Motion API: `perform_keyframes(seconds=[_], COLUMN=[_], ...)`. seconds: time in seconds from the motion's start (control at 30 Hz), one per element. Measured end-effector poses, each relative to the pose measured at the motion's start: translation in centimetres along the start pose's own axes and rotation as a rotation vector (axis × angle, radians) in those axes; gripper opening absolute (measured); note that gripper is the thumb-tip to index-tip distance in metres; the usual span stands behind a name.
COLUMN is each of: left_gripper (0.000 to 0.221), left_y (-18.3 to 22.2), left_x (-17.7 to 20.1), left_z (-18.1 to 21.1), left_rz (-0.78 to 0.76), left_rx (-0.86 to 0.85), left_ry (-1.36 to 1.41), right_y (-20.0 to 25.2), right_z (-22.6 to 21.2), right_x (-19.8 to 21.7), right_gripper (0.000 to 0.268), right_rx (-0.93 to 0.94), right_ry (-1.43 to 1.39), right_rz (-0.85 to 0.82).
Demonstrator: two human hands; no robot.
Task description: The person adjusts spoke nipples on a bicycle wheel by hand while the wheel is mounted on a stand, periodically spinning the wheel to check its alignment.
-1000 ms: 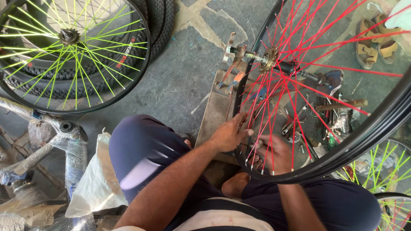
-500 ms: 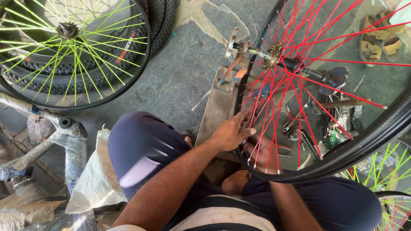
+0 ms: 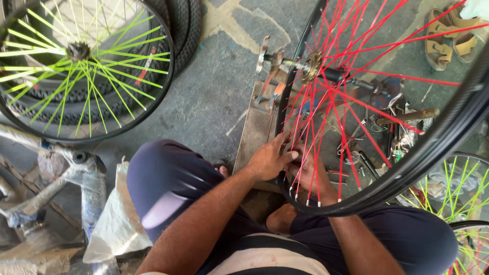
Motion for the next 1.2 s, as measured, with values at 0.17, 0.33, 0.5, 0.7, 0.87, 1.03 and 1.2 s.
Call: perform_keyframes(seconds=[0.17,0.33,0.5,0.7,0.87,1.03,1.2], left_gripper=[0.072,0.038,0.029,0.034,0.037,0.037,0.036], left_y=[0.5,4.9,14.0,16.1,13.6,13.9,14.0], left_x=[0.3,2.5,3.1,1.1,-0.2,-0.6,-0.6], left_z=[1.2,6.0,13.7,12.5,7.1,6.8,7.0], left_rz=[-0.015,0.279,0.191,0.242,0.225,0.268,0.283], left_rx=[-0.057,-0.156,-0.701,-0.697,-0.497,-0.583,-0.57], left_ry=[0.025,0.109,-0.004,-0.331,-0.621,-0.592,-0.583], right_y=[0.3,1.7,2.8,5.3,7.8,7.6,8.2], right_z=[1.7,4.8,7.9,8.8,5.6,7.2,11.2], right_x=[0.6,-0.2,1.4,2.4,3.4,2.9,2.1], right_gripper=[0.031,0.039,0.036,0.037,0.035,0.037,0.028], right_rx=[-0.008,-0.301,-0.187,-0.13,-0.242,-0.184,-0.118], right_ry=[-0.236,-0.337,-0.186,-0.199,-0.235,0.036,0.09], right_rz=[-0.063,0.191,0.325,0.439,0.479,0.425,0.457])
Point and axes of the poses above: each hand's wrist, its own y-axis away from the middle knuckle, its own x-axis out of the back of the hand, z = x × y, the point moved 5 cm from there along -y, towards the middle knuckle, and after that the axes turned 14 degrees about x, right-handed, at the moved point
